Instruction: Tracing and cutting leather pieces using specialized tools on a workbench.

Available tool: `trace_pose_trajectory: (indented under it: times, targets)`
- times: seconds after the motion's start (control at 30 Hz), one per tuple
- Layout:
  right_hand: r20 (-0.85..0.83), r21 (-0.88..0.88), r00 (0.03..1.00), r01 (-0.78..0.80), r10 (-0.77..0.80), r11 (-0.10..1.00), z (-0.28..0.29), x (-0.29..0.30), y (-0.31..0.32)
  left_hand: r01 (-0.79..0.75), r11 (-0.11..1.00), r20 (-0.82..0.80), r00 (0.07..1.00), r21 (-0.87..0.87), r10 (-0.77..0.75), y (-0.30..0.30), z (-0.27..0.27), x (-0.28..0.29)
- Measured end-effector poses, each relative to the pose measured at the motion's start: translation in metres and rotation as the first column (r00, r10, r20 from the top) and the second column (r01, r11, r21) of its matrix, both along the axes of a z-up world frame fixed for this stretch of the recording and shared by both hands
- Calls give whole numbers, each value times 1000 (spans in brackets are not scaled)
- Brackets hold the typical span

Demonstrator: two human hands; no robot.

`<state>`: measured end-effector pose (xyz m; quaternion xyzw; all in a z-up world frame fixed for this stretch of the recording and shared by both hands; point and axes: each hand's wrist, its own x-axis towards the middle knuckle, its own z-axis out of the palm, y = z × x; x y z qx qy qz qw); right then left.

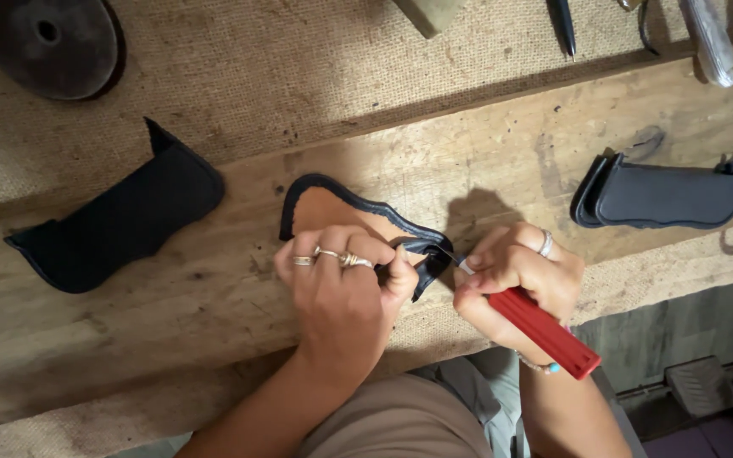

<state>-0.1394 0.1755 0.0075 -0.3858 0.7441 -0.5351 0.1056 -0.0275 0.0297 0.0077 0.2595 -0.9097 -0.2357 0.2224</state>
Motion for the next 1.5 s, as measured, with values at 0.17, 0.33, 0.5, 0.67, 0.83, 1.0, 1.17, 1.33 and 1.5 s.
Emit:
trace_pose_trajectory:
  times: [0.17,0.33,0.5,0.67,0.83,1.0,1.17,1.33,1.5]
  targets:
    - [11,6,1000,18,-18,1000,1,2,3,3,1000,-2,1000,-17,-3,1,0,0]
    - [11,11,999,39,-40,999,0,2,6,13,999,2,1000,-38,-13,1,0,0]
    - [-45,-146,999,-20,14,989,-15,-3,9,-12,999,-4,1000,-33,12,2,0,0]
    - [302,-127,947,155,-110,980,-51,49,78,-28,998,3,1000,-59,29,2,5,1]
    - [-308,319,951,79,25,944,10,62,29,26,999,-4,1000,24,-25,-1,16,5]
    - [-363,502,915,32,177,864,12,65,33,173,984,-50,983,-34,-174,7,26,16]
    - [-359,477,908,-22,217,878,27,42,20,213,977,-79,974,-29,-214,22,24,24]
    - [-362,524,855,-142,370,840,39,13,18,168,986,-54,984,13,-167,26,25,25]
    - [-437,250,899,96,24,963,37,30,14,128,990,-83,988,-66,-133,20,14,23]
